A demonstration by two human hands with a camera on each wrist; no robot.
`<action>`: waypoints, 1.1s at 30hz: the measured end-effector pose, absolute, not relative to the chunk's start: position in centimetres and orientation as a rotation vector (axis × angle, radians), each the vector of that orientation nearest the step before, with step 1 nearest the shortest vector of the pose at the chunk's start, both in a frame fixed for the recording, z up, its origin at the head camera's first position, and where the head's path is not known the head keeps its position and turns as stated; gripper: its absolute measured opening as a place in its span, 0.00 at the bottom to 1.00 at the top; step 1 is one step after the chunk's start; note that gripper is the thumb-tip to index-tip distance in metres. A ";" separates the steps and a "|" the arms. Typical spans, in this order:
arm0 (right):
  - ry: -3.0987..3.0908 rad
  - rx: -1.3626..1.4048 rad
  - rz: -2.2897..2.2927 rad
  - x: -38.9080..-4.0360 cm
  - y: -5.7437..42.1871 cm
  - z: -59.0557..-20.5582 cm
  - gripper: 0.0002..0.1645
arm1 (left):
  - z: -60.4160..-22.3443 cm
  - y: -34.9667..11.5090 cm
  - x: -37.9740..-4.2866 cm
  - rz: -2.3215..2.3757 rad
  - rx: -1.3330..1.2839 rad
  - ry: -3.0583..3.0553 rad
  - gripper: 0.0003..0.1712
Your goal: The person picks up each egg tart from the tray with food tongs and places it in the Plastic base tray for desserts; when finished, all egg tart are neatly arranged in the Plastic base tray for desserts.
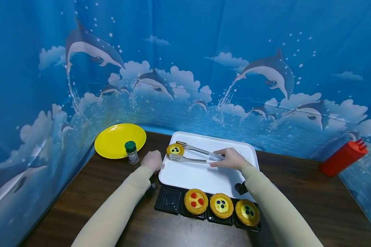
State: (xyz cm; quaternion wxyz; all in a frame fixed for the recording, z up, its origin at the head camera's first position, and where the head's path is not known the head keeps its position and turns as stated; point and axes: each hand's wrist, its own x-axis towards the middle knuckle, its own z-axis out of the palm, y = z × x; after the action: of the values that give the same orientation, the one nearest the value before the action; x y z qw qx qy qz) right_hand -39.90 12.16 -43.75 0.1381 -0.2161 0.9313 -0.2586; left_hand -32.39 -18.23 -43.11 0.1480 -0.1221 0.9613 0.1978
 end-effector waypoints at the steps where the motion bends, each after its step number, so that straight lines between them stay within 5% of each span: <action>1: 2.693 -0.620 -0.762 -39.8 12.3 -43.8 0.42 | -43.1 -18.2 -32.4 0.570 -0.351 2.766 0.10; 33: 2.759 -0.809 -0.838 -32.3 16.9 -41.5 0.41 | -42.9 -18.2 -32.1 0.612 -0.345 2.768 0.10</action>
State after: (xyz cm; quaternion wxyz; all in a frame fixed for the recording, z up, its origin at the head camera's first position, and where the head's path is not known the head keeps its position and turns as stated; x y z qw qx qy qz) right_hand -32.34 16.86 -41.46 0.0735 -0.2694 0.9188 -0.2789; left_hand -32.12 -18.16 -42.86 0.1423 -0.1196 0.9594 0.2123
